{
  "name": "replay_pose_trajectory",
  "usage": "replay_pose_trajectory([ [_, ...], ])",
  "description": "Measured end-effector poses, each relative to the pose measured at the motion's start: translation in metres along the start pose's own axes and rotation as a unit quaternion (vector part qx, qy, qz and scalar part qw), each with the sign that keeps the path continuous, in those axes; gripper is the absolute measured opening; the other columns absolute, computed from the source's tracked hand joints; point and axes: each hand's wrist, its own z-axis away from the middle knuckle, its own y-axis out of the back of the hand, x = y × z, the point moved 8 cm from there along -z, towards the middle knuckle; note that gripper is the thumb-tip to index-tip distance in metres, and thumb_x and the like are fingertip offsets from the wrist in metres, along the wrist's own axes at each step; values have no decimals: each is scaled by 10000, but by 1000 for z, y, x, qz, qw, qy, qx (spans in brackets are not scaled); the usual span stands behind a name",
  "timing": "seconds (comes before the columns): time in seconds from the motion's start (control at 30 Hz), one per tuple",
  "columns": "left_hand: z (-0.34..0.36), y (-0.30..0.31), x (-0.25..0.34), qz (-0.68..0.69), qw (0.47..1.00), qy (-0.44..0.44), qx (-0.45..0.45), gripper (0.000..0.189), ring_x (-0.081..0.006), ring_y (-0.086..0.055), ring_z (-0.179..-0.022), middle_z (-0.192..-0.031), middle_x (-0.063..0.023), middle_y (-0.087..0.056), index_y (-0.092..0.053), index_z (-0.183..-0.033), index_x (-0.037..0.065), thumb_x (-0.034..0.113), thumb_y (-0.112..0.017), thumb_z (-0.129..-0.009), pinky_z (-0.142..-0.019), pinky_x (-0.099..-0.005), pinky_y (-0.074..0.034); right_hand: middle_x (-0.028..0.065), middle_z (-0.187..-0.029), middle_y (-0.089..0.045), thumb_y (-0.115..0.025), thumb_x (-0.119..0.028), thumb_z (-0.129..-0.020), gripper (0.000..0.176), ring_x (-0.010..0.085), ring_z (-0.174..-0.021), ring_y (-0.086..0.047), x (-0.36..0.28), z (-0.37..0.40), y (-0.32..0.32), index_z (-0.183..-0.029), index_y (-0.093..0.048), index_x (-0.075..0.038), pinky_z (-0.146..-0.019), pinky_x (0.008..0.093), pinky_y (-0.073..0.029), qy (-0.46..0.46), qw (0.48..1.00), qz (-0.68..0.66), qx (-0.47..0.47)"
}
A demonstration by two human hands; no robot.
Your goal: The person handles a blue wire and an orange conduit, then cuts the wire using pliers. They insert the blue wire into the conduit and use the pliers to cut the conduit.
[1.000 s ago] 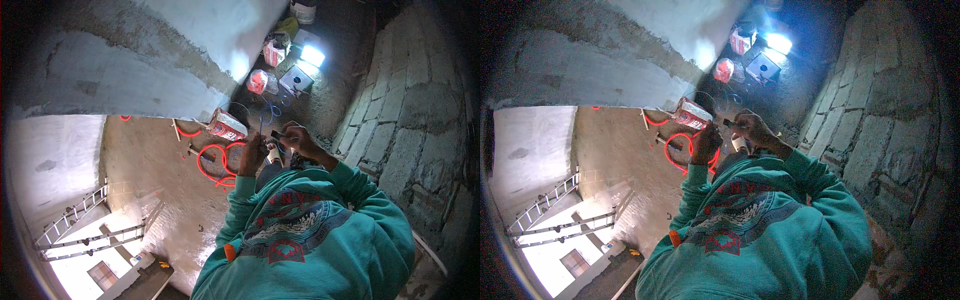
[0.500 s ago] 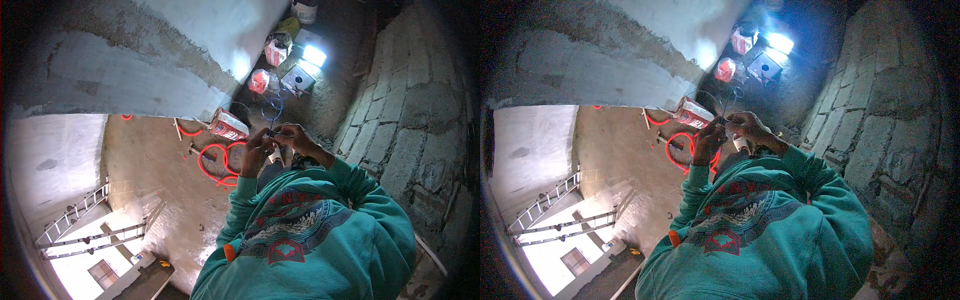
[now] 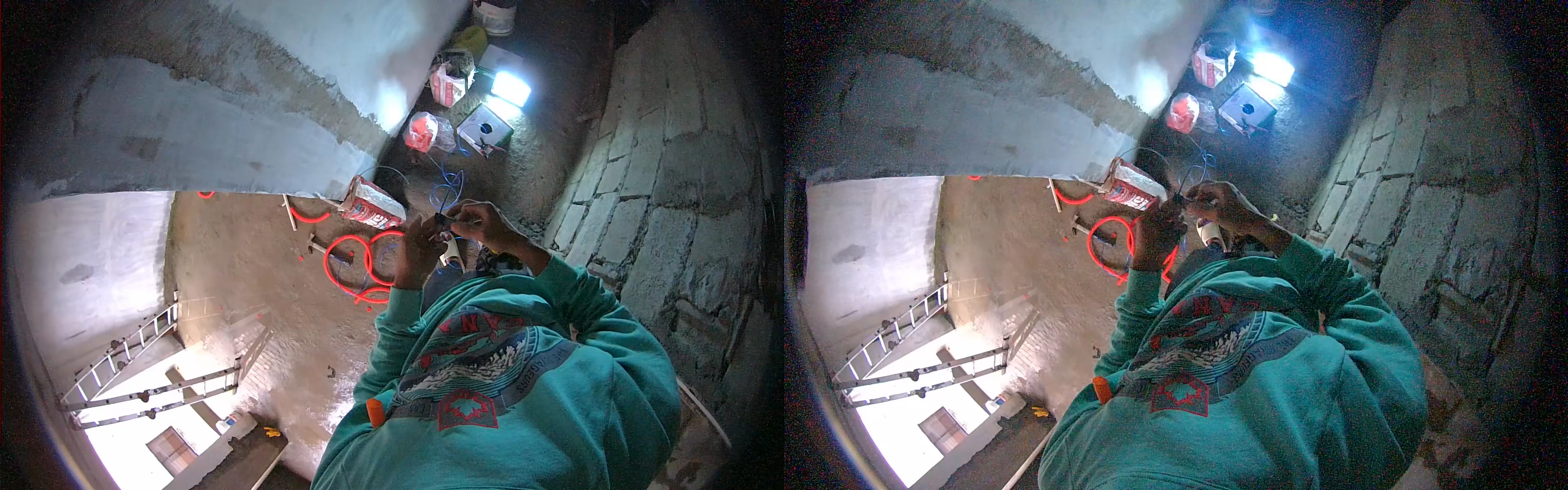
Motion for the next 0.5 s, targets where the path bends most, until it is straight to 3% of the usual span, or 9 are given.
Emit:
replay_pose_trajectory([
  [0.03, 1, -13, -37, 244, 967, 73, -1, 140, -102, -503, -662, -780, -23, -525, -532, -911, 10, 130, -499, -848, -555, -220, -419, 101, -838, -584, -623, -191, -763, 258, 147, -703, -576, 0, 0, 0, -898, -565, 22, -590, 265, -490, 6, 1000, -2, -2],
  [0.1, 2, -23, -48, 473, 870, 142, -1, 151, -106, -492, -649, -757, -20, -504, -520, -858, 13, 163, -502, -854, -538, -232, -415, 101, -871, -585, -640, -178, -747, 245, 155, -728, -574, 0, 1, 0, -880, -564, 14, -642, 284, -481, 38, 998, 41, -5],
  [0.2, 11, -34, -60, 477, 844, 245, -20, 208, -107, -460, -590, -679, -13, -462, -504, -796, 34, 232, -507, -859, -505, -237, -389, 102, -881, -587, -648, -168, -737, 234, 153, -717, -575, -5, 1, 0, -866, -563, 8, -665, 288, -468, 71, 991, 110, -6],
  [0.3, 11, -27, -76, 299, 937, 182, 19, 86, -142, -450, -556, -697, -26, -471, -489, -887, 106, 181, -459, -859, -484, -269, -386, 115, -902, -585, -650, -164, -730, 241, 160, -754, -576, -2, 4, -2, -880, -569, 5, -671, 280, -460, -14, 997, 62, -36],
  [0.33, 12, -43, -85, 519, 824, 224, -33, 113, -154, -483, -594, -728, -44, -492, -495, -911, 92, 158, -507, -819, -509, -280, -406, 115, -902, -585, -650, -164, -730, 241, 160, -754, -576, -1, 3, -2, -880, -569, 5, -671, 280, -460, -14, 997, 63, -36],
  [0.37, 13, -55, -76, 705, 658, 251, -84, 173, -166, -515, -631, -759, -62, -512, -501, -934, 78, 135, -554, -780, -534, -291, -426, 119, -907, -584, -660, -185, -717, 270, 173, -785, -571, 1, 2, -2, -888, -570, 4, -691, 290, -454, -16, 999, 36, -34],
  [0.4, 14, -58, -75, 705, 658, 251, -84, 173, -166, -515, -631, -759, -62, -512, -501, -934, 78, 135, -554, -780, -534, -291, -426, 123, -912, -583, -670, -206, -705, 300, 186, -816, -567, 2, 1, -2, -896, -571, 3, -710, 301, -447, -18, 999, 10, -33],
  [0.43, 6, -40, -74, 439, 888, 138, -18, 177, -120, -497, -607, -734, -22, -519, -539, -912, 44, 193, -535, -816, -517, -253, -409, 123, -912, -583, -670, -206, -705, 300, 186, -816, -567, 3, 1, -1, -896, -571, 3, -710, 301, -447, -18, 999, 10, -33],
  [0.5, 4, -28, -53, 111, 992, 6, 53, 251, -74, -480, -582, -709, 19, -526, -578, -889, 10, 250, -516, -852, -500, -215, -393, 127, -909, -583, -692, -267, -667, 395, 219, -857, -556, 4, 2, -3, -931, -565, -2, -749, 326, -433, -37, 990, 121, -68],
])
